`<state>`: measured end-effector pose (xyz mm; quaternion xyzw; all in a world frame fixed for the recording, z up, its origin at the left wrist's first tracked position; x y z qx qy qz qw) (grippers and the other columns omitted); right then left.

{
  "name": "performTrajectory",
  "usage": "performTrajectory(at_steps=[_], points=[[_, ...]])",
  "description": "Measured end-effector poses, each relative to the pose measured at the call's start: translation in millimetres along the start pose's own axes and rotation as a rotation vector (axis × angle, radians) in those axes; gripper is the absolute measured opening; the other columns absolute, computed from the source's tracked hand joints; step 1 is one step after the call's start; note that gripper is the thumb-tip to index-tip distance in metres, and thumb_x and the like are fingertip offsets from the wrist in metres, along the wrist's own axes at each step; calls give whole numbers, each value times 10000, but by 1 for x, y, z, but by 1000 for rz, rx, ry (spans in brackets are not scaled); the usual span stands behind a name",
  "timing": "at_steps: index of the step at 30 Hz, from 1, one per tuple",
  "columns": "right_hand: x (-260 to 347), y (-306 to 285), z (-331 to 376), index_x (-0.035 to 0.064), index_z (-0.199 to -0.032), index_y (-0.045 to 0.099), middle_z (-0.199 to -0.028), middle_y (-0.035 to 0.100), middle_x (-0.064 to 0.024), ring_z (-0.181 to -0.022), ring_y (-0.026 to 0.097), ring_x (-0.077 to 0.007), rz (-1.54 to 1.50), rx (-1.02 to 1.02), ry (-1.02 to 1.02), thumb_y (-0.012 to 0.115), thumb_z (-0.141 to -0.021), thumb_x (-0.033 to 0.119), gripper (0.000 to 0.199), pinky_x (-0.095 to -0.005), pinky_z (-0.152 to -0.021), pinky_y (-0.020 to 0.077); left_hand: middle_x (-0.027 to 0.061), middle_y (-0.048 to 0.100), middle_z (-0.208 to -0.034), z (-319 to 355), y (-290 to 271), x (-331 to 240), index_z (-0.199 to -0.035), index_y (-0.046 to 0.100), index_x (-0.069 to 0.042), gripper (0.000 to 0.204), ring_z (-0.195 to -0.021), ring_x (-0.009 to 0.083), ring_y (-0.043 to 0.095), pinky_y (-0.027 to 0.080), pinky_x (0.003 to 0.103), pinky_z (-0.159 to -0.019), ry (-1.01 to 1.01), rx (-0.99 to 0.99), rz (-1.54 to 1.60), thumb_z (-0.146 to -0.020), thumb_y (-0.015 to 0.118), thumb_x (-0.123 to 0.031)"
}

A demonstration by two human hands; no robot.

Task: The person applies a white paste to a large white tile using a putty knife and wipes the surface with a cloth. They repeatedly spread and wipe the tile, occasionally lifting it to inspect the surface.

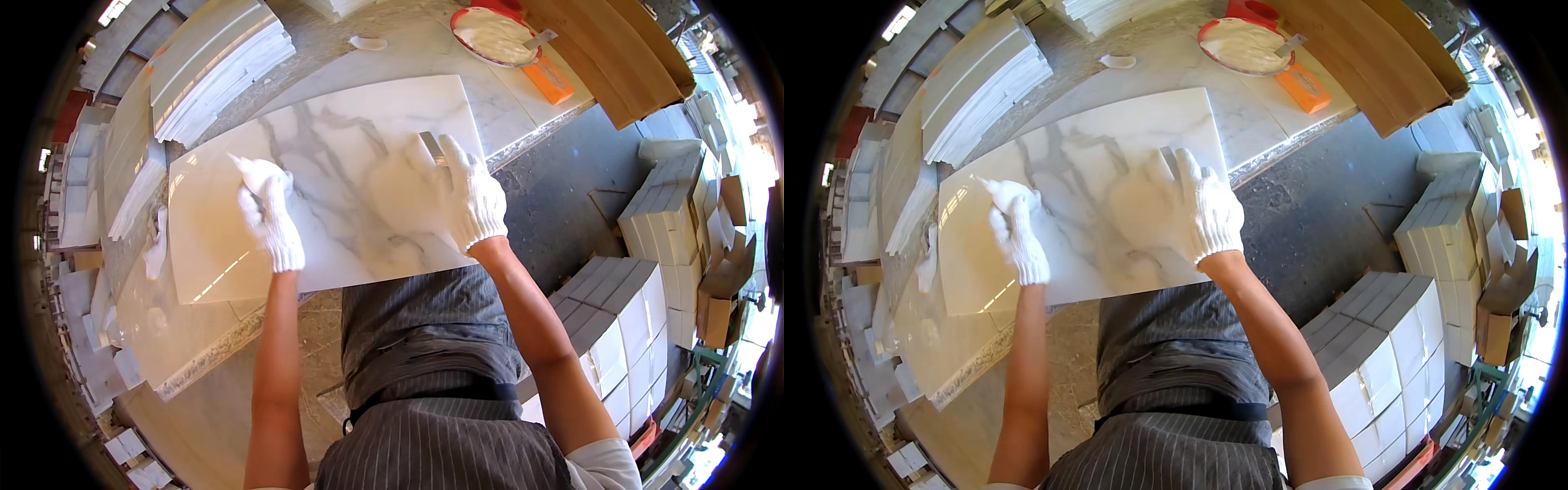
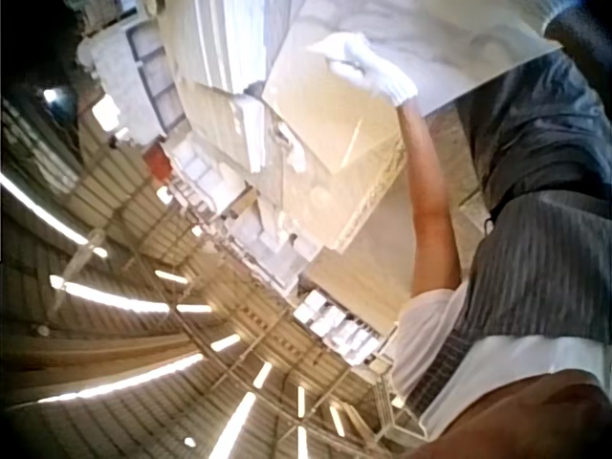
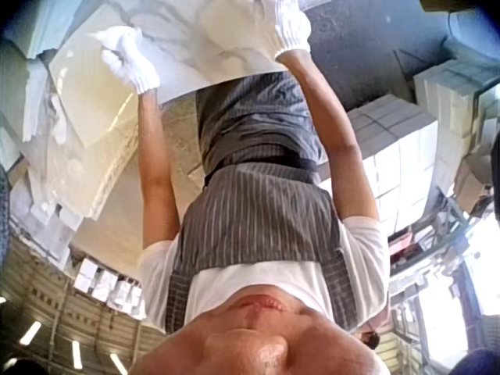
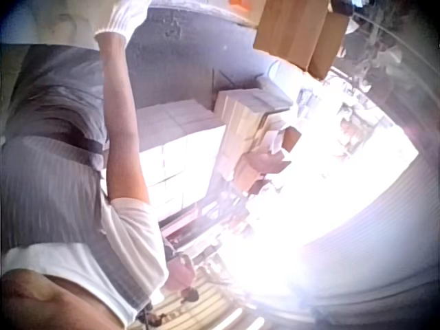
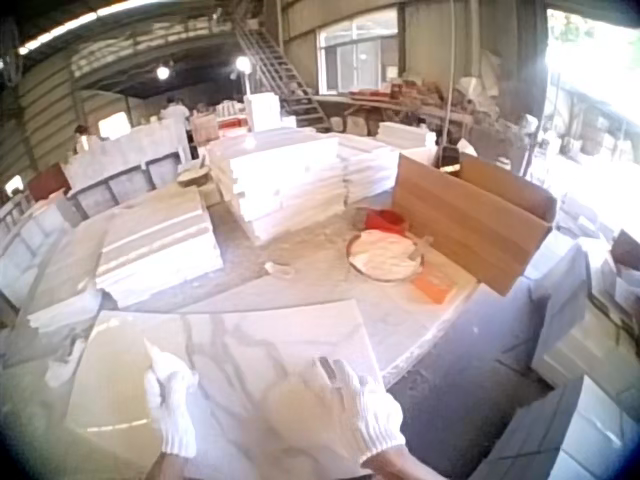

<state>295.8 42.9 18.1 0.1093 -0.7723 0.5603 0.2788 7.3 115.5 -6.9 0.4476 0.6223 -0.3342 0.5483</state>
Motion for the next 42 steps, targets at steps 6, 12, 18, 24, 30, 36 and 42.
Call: performTrajectory(at_steps=[6,12,18,24,30,36,42], points=[[8,9,-8,164,-1351,539,-1005,679,-166,-885,658,-372,166,192,-36,543,-944,238,414,-467,-749,523,74,606,-1110,-28,-5,8,-1242,535,5,349,-1008,143,587,484,308,-906,69,-15,-98,-957,670,-145],[20,18,-17,181,-1374,521,-991,687,-162,-883,659,-374,136,230,-21,539,-952,241,427,-471,-770,518,88,614,-1109,-23,1,3,-1263,524,19,378,-1001,153,614,502,308,-892,70,-20,-89,-953,675,-135],[20,21,-13,138,-1385,510,-974,688,-178,-888,663,-377,138,216,-71,547,-946,218,448,-461,-779,519,104,621,-1127,-25,1,7,-1291,501,22,396,-989,177,643,511,322,-910,52,5,-137,-960,660,-126],[29,19,-21,134,-1380,516,-962,691,-184,-883,662,-377,112,276,-19,550,-934,182,449,-467,-782,516,122,622,-1133,-25,0,7,-1321,477,23,423,-988,193,654,514,327,-918,48,27,-175,-962,651,-117],[20,25,-18,135,-1393,504,-988,685,-199,-896,653,-396,10,230,-65,539,-928,164,467,-470,-783,514,109,621,-1118,-22,2,4,-1294,492,24,399,-989,187,646,503,318,-916,0,21,-176,-964,652,-133],[26,38,-33,134,-1418,487,-1001,680,-215,-896,643,-420,4,271,7,535,-930,170,492,-473,-786,512,74,610,-1087,-23,5,-3,-1211,532,15,338,-998,139,585,473,302,-903,45,42,-289,-962,666,-171],[25,29,-33,127,-1397,507,-975,684,-214,-872,645,-424,-49,287,-14,543,-932,190,471,-474,-774,513,53,597,-1088,-22,5,0,-1201,540,-3,317,-998,125,562,463,305,-910,38,45,-211,-966,662,-178]])
Point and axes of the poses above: each hand's wrist, its own z-axis away from the middle knuckle, its own y-axis out of the palm, x = y × z, the point moved 5 cm from there along -z, towards the middle knuckle
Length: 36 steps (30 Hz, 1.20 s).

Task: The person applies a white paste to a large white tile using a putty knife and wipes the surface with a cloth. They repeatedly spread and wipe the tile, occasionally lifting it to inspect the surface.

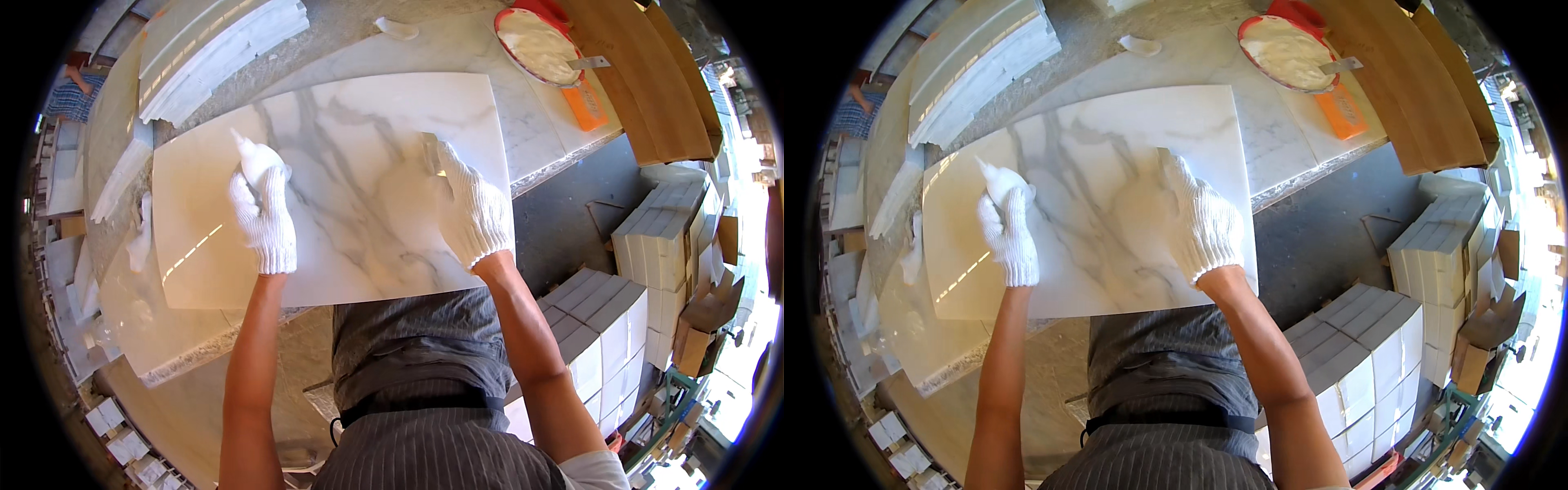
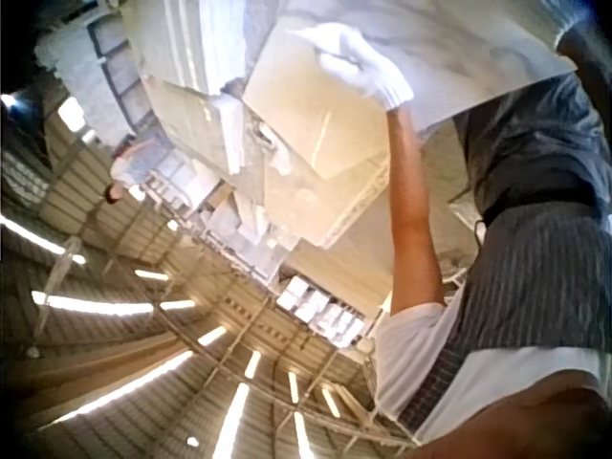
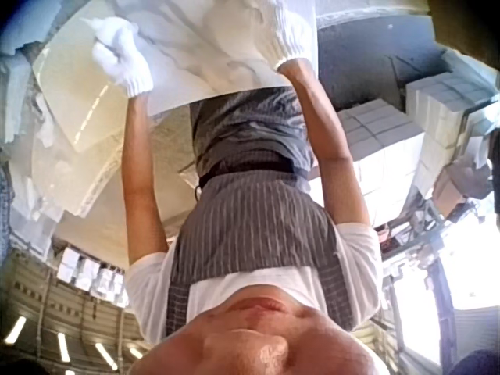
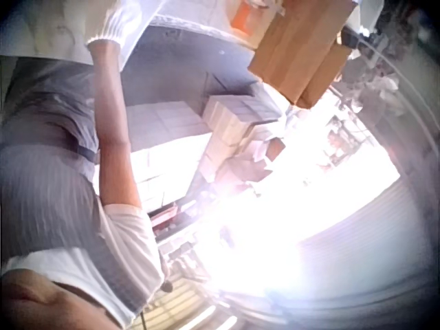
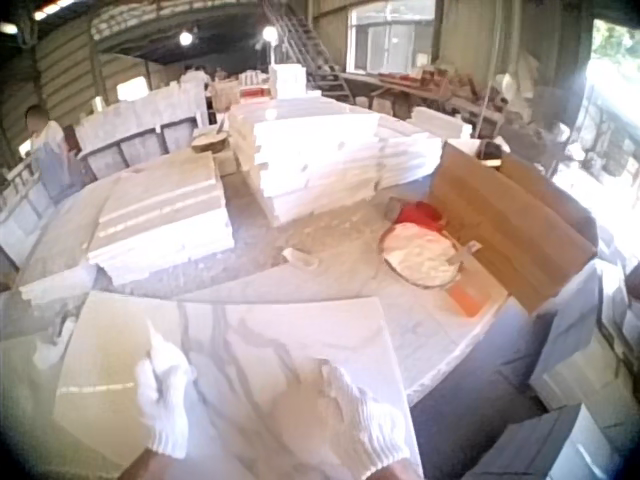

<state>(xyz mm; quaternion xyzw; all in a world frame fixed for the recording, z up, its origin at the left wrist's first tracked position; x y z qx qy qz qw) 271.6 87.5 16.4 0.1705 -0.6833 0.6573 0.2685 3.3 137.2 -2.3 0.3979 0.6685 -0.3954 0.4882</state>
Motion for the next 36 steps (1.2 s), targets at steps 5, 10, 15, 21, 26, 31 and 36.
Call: performTrajectory(at_steps=[5,10,15,21,26,31,36], points=[[4,16,-9,138,-1401,506,-967,687,-211,-858,651,-413,69,-18,52,551,-930,203,478,-473,-758,517,51,595,-1096,1,3,-1,-1205,539,0,319,-1007,123,556,460,306,-915,-20,26,-49,-965,663,-171],[-3,7,-6,151,-1402,502,-977,686,-204,-852,656,-401,0,28,-7,549,-935,216,474,-478,-745,516,53,594,-1104,1,0,-1,-1231,529,6,358,-1017,128,555,455,309,-925,2,29,-51,-961,671,-182],[5,8,-5,199,-1402,506,-967,683,-203,-859,656,-397,58,-11,14,538,-942,224,462,-478,-749,515,55,593,-1116,1,0,1,-1242,529,7,371,-1030,131,558,455,306,-932,-17,19,-88,-958,675,-184],[4,8,-12,176,-1409,500,-984,681,-199,-865,655,-393,42,57,26,541,-942,223,472,-470,-753,516,58,596,-1121,0,-1,8,-1245,525,6,362,-1032,133,557,454,308,-932,14,47,-28,-968,658,-185],[3,10,0,117,-1304,543,-949,688,-172,-825,678,-348,94,-57,-47,533,-918,192,393,-438,-694,537,55,602,-1120,4,1,-1,-1236,539,6,346,-1027,132,563,462,308,-926,-39,42,-85,-963,661,-170],[21,21,-21,125,-1336,554,-1081,685,-179,-922,656,-398,54,80,-8,558,-913,209,431,-453,-806,519,51,609,-1118,0,1,3,-1253,543,2,370,-1021,133,567,472,309,-910,11,60,-27,-953,674,-170],[-10,2,-1,143,-1352,580,-1108,668,-218,-961,644,-415,-81,-62,-35,556,-930,204,426,-463,-839,510,62,619,-1116,-4,0,-1,-1266,545,-2,391,-1017,135,577,476,298,-897,-15,17,-99,-954,674,-200]])
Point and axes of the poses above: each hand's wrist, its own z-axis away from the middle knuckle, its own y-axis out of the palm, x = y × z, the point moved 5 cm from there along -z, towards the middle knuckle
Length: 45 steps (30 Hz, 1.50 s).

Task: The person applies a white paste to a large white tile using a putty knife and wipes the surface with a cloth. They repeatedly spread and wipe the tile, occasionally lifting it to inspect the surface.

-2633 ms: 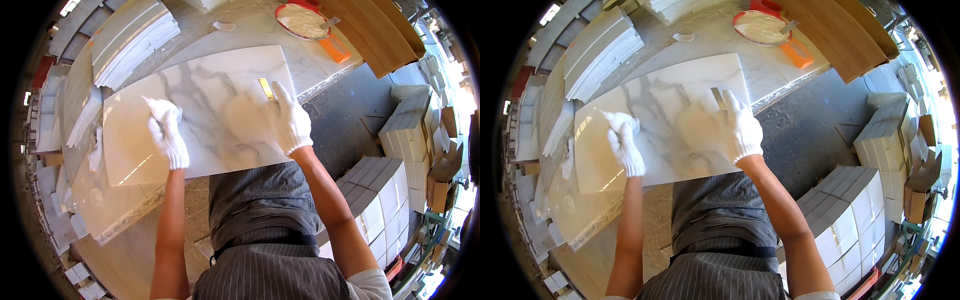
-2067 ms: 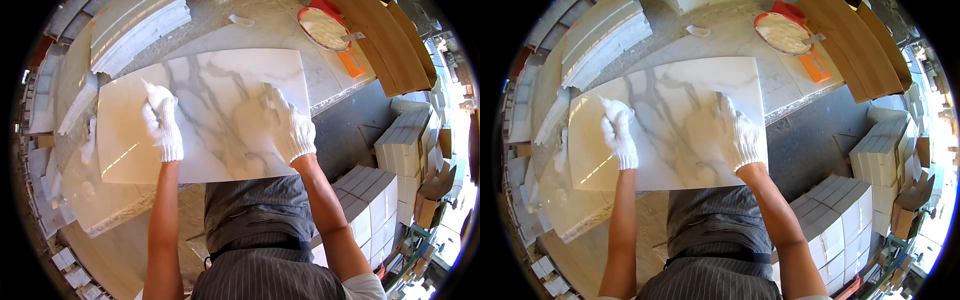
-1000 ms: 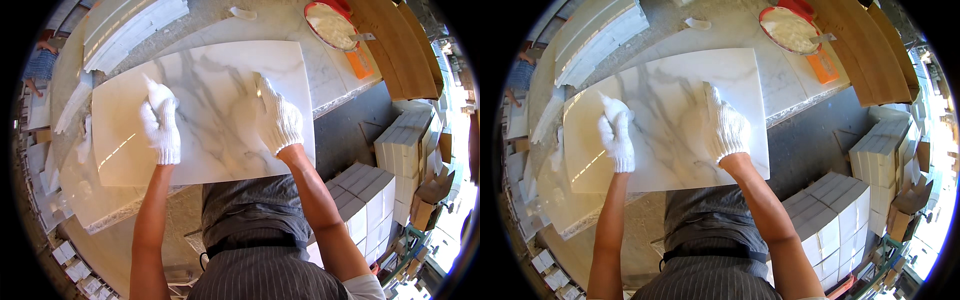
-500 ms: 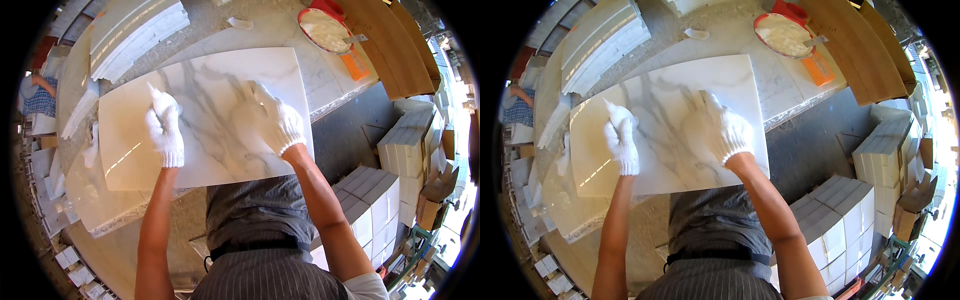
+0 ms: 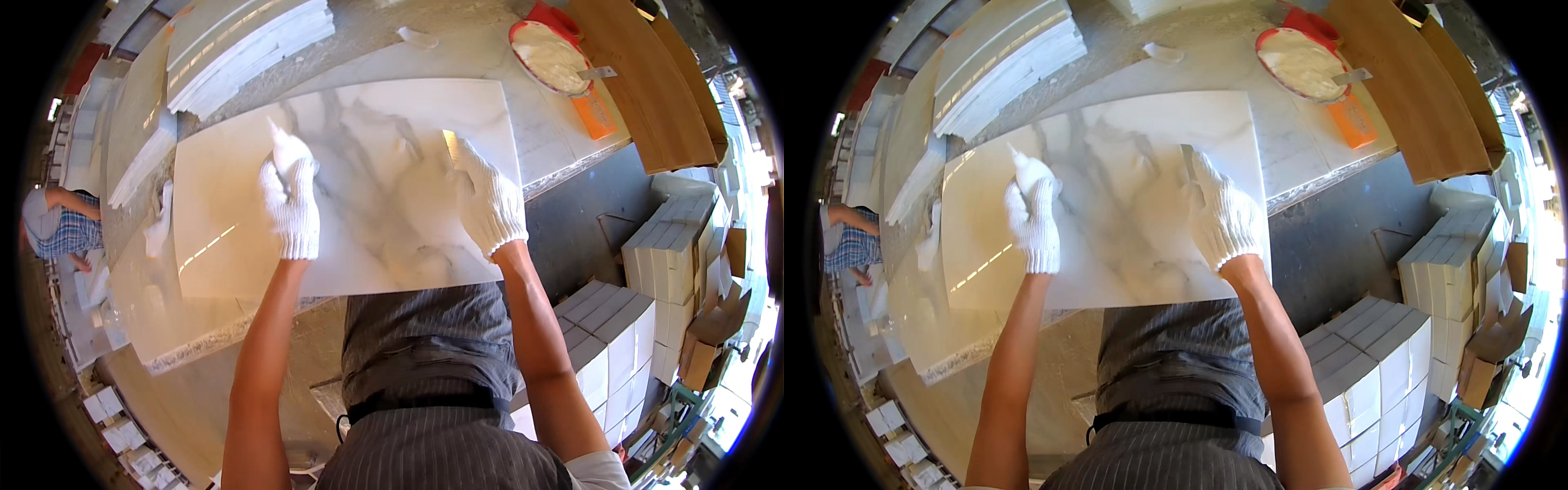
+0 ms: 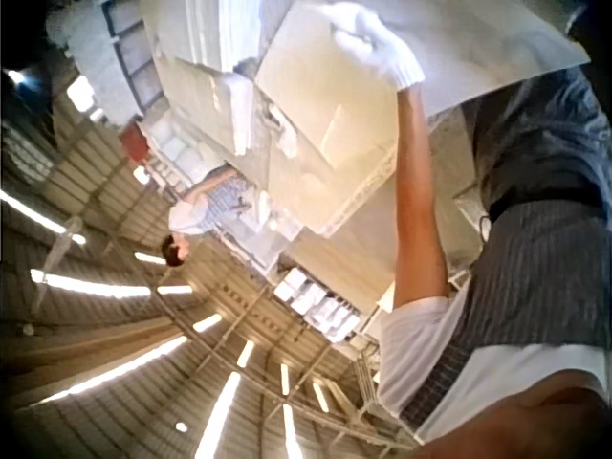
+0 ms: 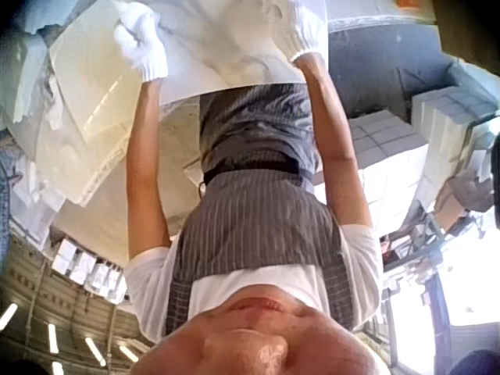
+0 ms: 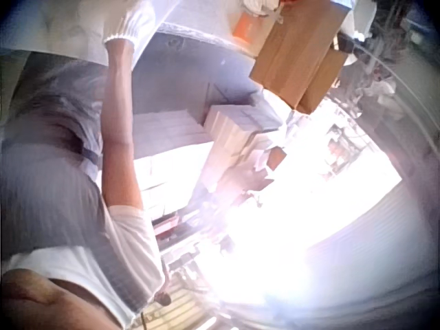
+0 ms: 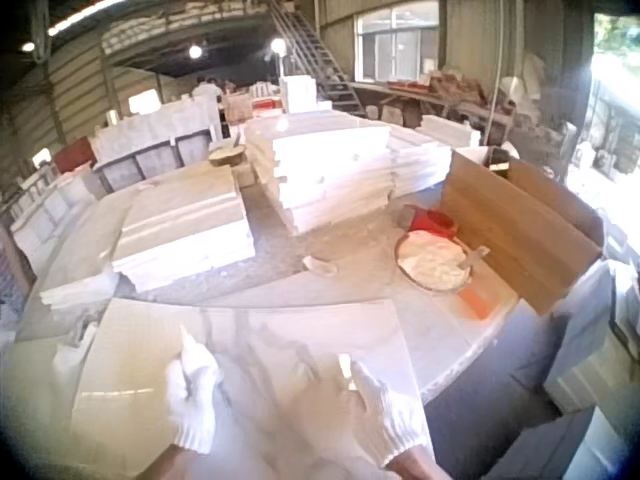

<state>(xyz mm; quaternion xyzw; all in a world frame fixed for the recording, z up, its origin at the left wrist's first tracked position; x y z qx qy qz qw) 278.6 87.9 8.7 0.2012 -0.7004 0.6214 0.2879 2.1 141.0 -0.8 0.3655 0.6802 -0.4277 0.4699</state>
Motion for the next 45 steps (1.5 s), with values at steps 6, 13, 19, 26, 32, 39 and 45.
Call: performTrajectory(at_steps=[6,13,19,26,32,39,45], points=[[38,24,15,206,-1415,517,-1059,681,-219,-904,659,-408,175,-24,-196,560,-935,213,481,-491,-788,526,80,625,-1121,8,-1,-4,-1290,521,0,391,-986,146,608,496,302,-892,-5,-19,24,-965,644,-180],[45,21,12,210,-1486,405,-984,685,-173,-876,654,-405,195,241,-95,549,-940,229,565,-500,-791,518,82,631,-1092,4,3,7,-1275,519,7,388,-959,147,624,519,305,-868,-59,5,158,-954,660,-160],[52,35,8,195,-1511,370,-932,676,-186,-833,653,-403,136,165,-134,549,-937,219,602,-501,-781,515,76,627,-1100,4,-1,14,-1267,528,-6,391,-974,139,609,514,298,-861,-54,20,123,-947,676,-176],[63,46,8,190,-1473,421,-910,671,-214,-813,648,-414,98,143,-30,545,-927,218,560,-504,-733,505,74,623,-1095,5,2,6,-1254,529,-4,378,-968,138,600,506,294,-859,-40,5,67,-952,667,-184],[46,40,10,220,-1456,445,-912,670,-216,-816,651,-410,48,184,-58,537,-929,233,535,-499,-738,506,73,626,-1093,3,0,7,-1257,532,-3,383,-977,140,603,505,302,-873,6,-1,172,-948,671,-181],[62,54,3,193,-1402,486,-910,677,-209,-818,652,-413,79,151,-47,529,-932,237,474,-506,-732,510,77,624,-1104,2,2,7,-1262,534,-1,381,-992,139,600,505,303,-881,-10,16,83,-952,668,-179],[50,42,12,154,-1411,462,-958,677,-210,-870,652,-409,60,196,-77,523,-942,254,483,-496,-755,515,70,618,-1099,4,0,7,-1258,533,0,380,-973,139,597,506,302,-868,-31,-3,129,-954,664,-185]])
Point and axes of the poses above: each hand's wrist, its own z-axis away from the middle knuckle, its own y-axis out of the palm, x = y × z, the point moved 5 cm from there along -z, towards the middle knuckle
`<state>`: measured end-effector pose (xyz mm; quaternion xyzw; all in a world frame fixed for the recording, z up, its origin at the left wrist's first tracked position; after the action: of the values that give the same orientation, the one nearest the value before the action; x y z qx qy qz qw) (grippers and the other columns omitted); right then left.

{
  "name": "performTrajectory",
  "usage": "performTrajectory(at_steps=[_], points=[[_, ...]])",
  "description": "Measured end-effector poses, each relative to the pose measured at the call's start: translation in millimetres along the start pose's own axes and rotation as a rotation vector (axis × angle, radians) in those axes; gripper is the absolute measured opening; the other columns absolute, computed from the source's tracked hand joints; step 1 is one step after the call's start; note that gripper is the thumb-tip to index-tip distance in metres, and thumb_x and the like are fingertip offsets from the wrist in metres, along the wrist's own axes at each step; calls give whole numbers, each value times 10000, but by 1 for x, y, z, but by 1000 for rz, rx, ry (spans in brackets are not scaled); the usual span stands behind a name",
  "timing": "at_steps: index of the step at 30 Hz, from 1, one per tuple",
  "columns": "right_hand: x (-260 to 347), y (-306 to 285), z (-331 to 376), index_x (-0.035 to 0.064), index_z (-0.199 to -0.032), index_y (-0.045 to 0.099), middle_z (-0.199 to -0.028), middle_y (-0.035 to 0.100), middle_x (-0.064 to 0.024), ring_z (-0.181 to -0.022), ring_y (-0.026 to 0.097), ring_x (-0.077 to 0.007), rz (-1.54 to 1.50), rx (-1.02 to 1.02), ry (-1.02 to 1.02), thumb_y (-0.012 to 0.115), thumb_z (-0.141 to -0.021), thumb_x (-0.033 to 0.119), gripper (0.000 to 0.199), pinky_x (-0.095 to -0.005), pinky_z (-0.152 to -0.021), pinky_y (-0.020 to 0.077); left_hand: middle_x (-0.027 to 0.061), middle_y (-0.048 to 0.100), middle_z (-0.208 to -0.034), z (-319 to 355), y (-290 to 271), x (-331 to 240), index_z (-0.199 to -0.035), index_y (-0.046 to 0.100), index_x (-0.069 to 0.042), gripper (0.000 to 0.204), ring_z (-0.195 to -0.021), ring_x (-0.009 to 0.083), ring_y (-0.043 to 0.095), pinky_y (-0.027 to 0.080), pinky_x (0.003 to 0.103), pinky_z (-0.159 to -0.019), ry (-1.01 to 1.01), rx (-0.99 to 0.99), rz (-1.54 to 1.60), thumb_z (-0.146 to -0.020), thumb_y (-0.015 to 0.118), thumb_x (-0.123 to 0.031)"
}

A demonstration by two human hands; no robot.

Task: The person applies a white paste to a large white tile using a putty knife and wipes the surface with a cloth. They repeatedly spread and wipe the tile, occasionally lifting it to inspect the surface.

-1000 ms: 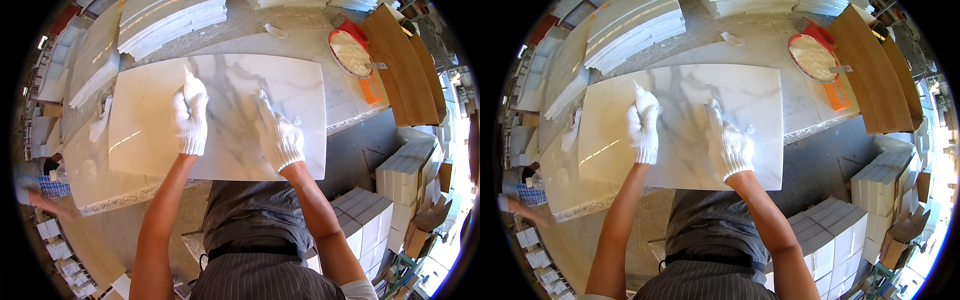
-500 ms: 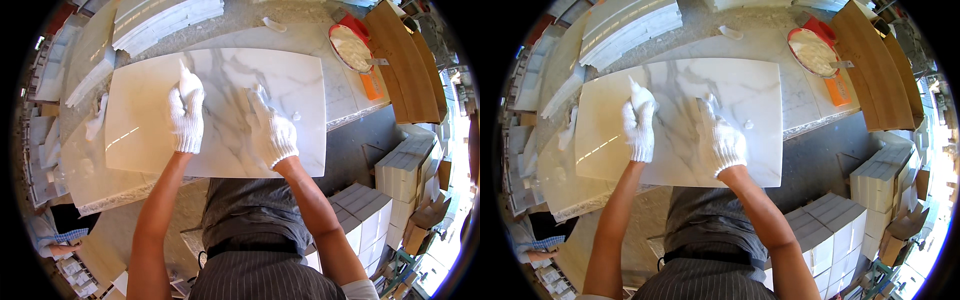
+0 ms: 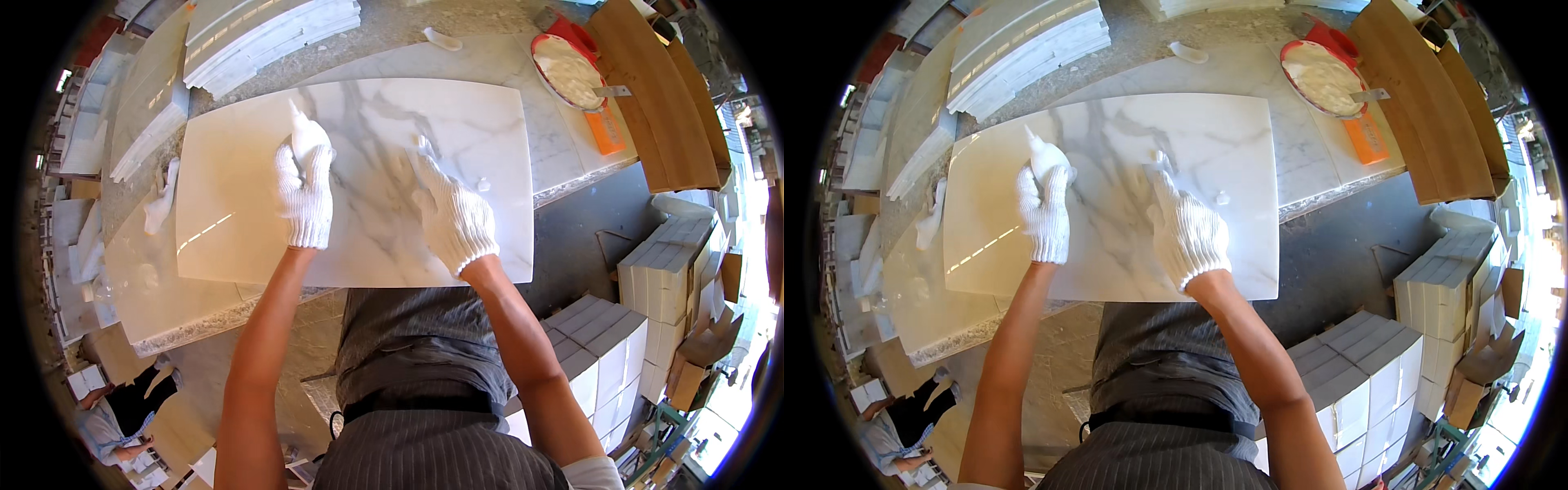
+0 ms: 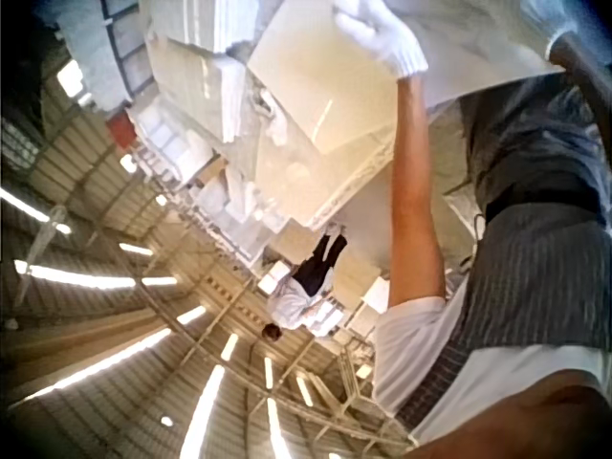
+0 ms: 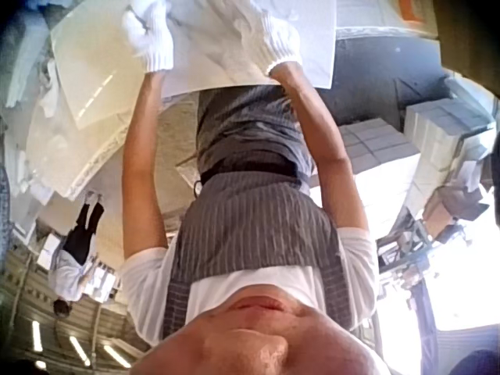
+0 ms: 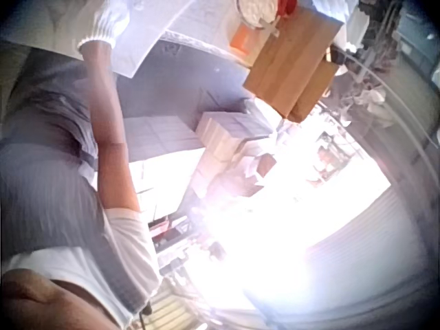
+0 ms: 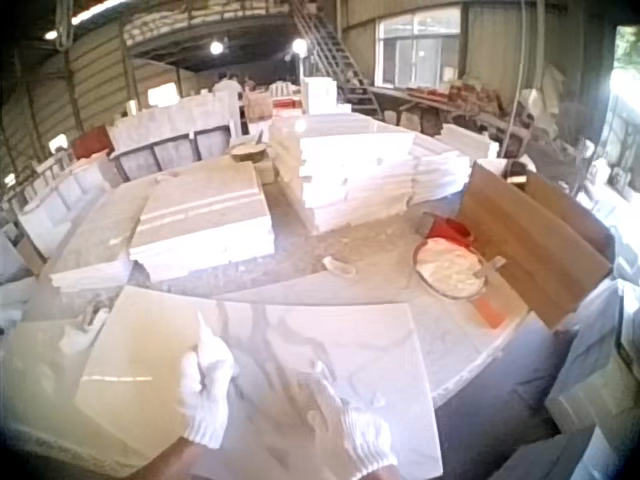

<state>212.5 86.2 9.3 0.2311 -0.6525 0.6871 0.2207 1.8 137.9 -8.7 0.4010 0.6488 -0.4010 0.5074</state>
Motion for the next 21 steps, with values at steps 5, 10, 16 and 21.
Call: performTrajectory(at_steps=[5,10,16,21], points=[[14,10,-9,154,-1423,459,-1015,675,-203,-897,653,-400,35,51,84,509,-951,265,488,-487,-769,512,72,622,-1095,-1,4,-5,-1260,529,4,391,-969,140,601,505,301,-870,-25,36,20,-951,670,-189],[1,2,-2,168,-1366,519,-1000,681,-186,-896,655,-395,-26,10,21,510,-945,256,431,-484,-773,511,76,625,-1093,-1,0,2,-1254,530,4,390,-968,146,609,507,298,-869,12,-4,40,-949,673,-194],[11,8,1,195,-1376,547,-1041,678,-210,-930,649,-400,5,60,6,528,-941,283,444,-471,-813,507,81,626,-1102,-4,3,6,-1265,529,7,383,-976,153,622,519,307,-878,-2,14,97,-952,665,-168],[11,-1,21,139,-1448,486,-984,684,-194,-860,665,-286,-313,115,-141,569,-939,170,516,-362,-761,523,96,624,-1116,-1,5,2,-1275,514,16,398,-953,176,647,529,319,-880,-18,-9,119,-950,665,-157]])
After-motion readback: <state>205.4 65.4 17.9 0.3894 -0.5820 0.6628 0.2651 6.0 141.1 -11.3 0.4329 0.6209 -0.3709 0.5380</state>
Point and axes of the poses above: each hand's wrist, its own z-axis away from the middle knuckle, its own y-axis out of the palm, x = y × z, the point moved 5 cm from there along -z, towards the middle knuckle
